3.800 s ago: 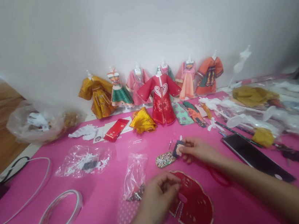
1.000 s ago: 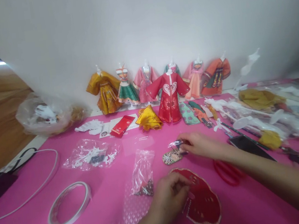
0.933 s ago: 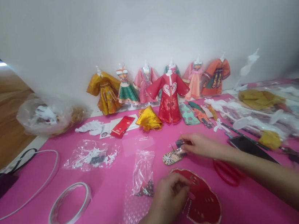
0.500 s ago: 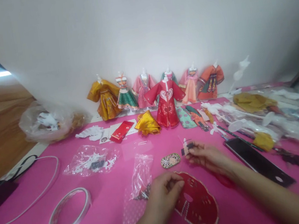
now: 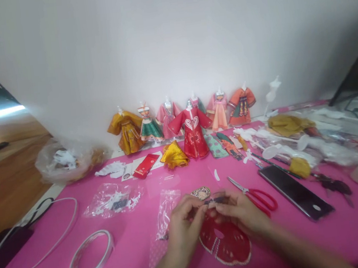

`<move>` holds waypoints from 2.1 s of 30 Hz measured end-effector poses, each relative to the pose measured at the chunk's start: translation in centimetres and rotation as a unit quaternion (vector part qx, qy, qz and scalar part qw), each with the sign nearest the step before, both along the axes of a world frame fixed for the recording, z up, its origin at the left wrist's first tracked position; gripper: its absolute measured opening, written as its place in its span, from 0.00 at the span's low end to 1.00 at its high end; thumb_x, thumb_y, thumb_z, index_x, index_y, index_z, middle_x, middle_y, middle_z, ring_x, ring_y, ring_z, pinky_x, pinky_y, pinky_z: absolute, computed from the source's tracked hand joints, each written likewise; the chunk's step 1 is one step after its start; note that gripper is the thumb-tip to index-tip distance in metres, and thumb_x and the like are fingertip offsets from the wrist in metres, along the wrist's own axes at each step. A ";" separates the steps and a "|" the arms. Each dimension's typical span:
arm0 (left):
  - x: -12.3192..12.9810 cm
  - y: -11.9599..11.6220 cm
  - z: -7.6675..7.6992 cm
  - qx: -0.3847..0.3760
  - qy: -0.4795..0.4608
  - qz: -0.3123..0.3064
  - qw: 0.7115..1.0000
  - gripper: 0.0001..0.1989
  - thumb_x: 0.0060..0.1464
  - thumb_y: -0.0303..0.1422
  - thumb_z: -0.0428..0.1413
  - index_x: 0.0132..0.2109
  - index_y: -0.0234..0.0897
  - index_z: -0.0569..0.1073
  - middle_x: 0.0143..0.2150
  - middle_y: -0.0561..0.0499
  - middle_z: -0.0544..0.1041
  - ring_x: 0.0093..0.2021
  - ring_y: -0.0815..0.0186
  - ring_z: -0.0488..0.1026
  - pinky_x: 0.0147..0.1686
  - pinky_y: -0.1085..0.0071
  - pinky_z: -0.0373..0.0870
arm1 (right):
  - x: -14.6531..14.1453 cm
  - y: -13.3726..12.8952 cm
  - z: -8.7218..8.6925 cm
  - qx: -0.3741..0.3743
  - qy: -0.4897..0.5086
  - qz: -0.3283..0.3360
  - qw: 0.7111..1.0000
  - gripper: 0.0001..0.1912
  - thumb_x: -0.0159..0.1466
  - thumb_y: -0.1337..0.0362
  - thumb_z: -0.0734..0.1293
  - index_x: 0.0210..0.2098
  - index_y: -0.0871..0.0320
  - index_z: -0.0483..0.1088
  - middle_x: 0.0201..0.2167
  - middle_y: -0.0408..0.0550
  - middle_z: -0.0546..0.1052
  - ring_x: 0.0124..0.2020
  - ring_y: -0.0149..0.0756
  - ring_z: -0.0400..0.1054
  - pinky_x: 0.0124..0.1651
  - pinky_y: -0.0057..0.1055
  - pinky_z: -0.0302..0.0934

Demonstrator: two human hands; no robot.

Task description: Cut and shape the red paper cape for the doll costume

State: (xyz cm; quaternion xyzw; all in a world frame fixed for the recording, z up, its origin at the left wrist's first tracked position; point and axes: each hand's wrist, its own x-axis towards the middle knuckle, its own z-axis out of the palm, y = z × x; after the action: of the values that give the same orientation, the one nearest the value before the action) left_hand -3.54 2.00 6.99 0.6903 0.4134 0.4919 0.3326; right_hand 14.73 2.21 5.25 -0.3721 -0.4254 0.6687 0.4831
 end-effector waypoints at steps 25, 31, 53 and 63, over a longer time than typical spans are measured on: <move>-6.1 1.9 0.1 -0.125 0.432 0.267 0.853 0.25 0.57 0.46 0.54 0.52 0.28 0.70 0.52 0.32 0.74 0.53 0.45 0.72 0.50 0.56 0.67 | 5.4 -8.0 -2.0 0.067 -0.204 -0.073 0.974 0.19 0.54 0.46 0.74 0.30 0.56 0.75 0.28 0.48 0.78 0.31 0.41 0.72 0.35 0.33 0.65; -3.7 2.6 -0.7 -0.147 0.440 0.264 0.845 0.29 0.52 0.42 0.59 0.54 0.25 0.67 0.52 0.29 0.74 0.53 0.40 0.72 0.48 0.53 0.67 | 4.4 -9.4 -1.1 0.103 -0.266 -0.110 0.952 0.18 0.57 0.46 0.71 0.25 0.55 0.71 0.23 0.44 0.74 0.25 0.36 0.67 0.29 0.30 0.60; -2.1 -7.5 -2.0 -0.035 0.086 0.123 0.988 0.25 0.49 0.25 0.53 0.55 0.40 0.73 0.50 0.45 0.77 0.52 0.55 0.75 0.54 0.58 0.72 | 0.0 -6.7 2.2 0.017 -0.138 -0.064 0.988 0.24 0.50 0.43 0.74 0.27 0.55 0.64 0.16 0.37 0.69 0.14 0.29 0.64 0.17 0.25 0.59; -1.8 -7.9 -2.1 -0.080 0.036 0.094 0.992 0.23 0.48 0.26 0.54 0.54 0.40 0.72 0.51 0.45 0.77 0.55 0.55 0.73 0.57 0.57 0.69 | -0.2 -5.9 1.6 -0.018 -0.143 -0.004 0.990 0.22 0.50 0.47 0.74 0.29 0.55 0.64 0.17 0.38 0.72 0.14 0.28 0.66 0.17 0.23 0.59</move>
State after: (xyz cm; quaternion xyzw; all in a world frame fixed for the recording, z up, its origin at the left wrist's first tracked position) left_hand -5.37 -5.90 4.91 0.6367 0.5259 0.4616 0.3239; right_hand 14.54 -3.68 6.82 -0.4745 -0.4762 0.6142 0.4134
